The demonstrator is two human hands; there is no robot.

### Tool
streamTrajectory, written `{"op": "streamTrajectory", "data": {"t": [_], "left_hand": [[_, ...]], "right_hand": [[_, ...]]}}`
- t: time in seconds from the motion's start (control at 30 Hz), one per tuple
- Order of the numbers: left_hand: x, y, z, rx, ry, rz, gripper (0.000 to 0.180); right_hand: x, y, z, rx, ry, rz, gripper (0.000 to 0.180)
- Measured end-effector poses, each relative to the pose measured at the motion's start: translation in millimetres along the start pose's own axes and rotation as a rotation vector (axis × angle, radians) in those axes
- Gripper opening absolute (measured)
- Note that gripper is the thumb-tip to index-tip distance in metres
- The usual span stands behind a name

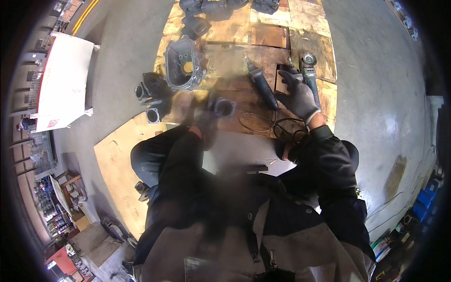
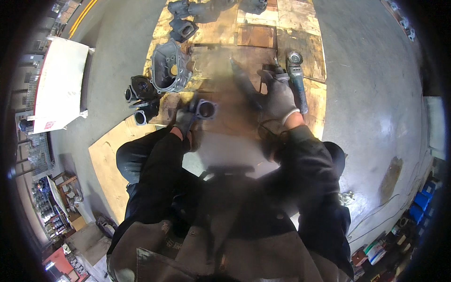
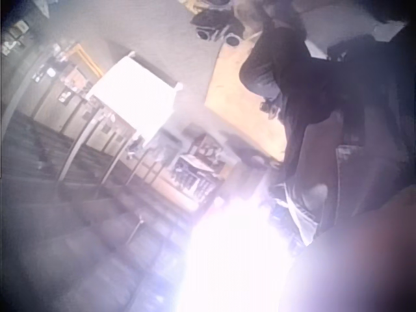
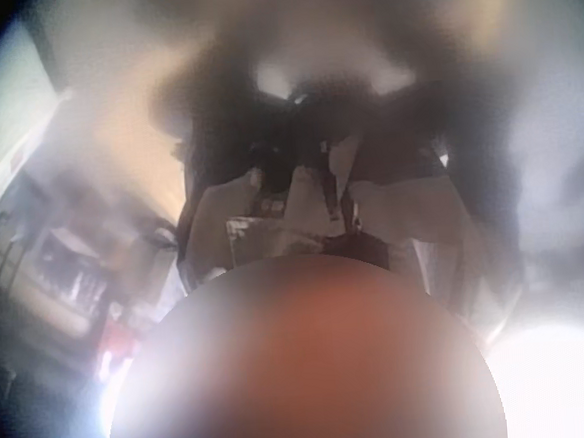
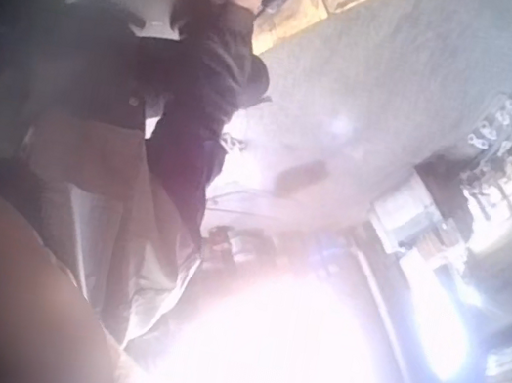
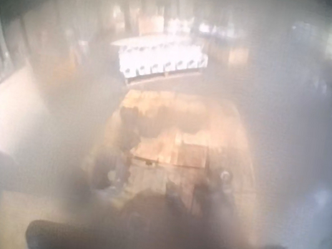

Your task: The person sits on the floor and uses a handheld rotary tool to grind and polish several metal engine parts. They repeatedly pick up each part, grind its surfaces, inspect it, and place it back on the wooden board.

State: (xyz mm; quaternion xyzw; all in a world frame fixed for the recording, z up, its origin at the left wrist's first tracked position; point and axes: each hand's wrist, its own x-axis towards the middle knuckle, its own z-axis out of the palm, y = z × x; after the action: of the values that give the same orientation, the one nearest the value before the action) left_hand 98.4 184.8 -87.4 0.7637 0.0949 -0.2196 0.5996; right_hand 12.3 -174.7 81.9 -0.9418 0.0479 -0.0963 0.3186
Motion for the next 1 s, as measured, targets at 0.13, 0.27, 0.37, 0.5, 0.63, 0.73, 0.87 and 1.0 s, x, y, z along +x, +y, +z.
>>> {"op": "streamTrajectory", "data": {"t": [0.13,0.27,0.37,0.5,0.63,0.73,0.87,1.0], "left_hand": [[3,-18,-12,0.01,-0.081,-0.261,0.025],[-3,-5,-16,0.526,-0.152,0.255,0.039],[-21,16,-2,-0.007,-0.047,-0.085,0.04],[-46,51,23,0.389,0.24,0.496,0.042],[-86,67,53,0.367,0.161,0.487,0.03],[-104,70,99,-0.36,-0.092,0.37,0.035],[-125,65,142,-1.096,-0.383,-0.071,0.051],[-146,58,160,-1.184,-0.189,-0.188,0.045]], "right_hand": [[-4,54,67,-0.003,-0.251,0.352,0.078],[-6,86,138,-0.126,-0.312,0.437,0.094],[7,92,166,-0.229,-0.432,0.495,0.092],[28,84,170,-0.012,-0.459,0.538,0.057],[23,71,128,0.399,-0.418,0.367,0.026],[1,38,74,0.388,-0.483,0.149,0.026],[-47,-51,6,0.937,-0.478,0.454,0.037],[-79,-111,-39,0.373,-0.813,0.169,0.072]]}}
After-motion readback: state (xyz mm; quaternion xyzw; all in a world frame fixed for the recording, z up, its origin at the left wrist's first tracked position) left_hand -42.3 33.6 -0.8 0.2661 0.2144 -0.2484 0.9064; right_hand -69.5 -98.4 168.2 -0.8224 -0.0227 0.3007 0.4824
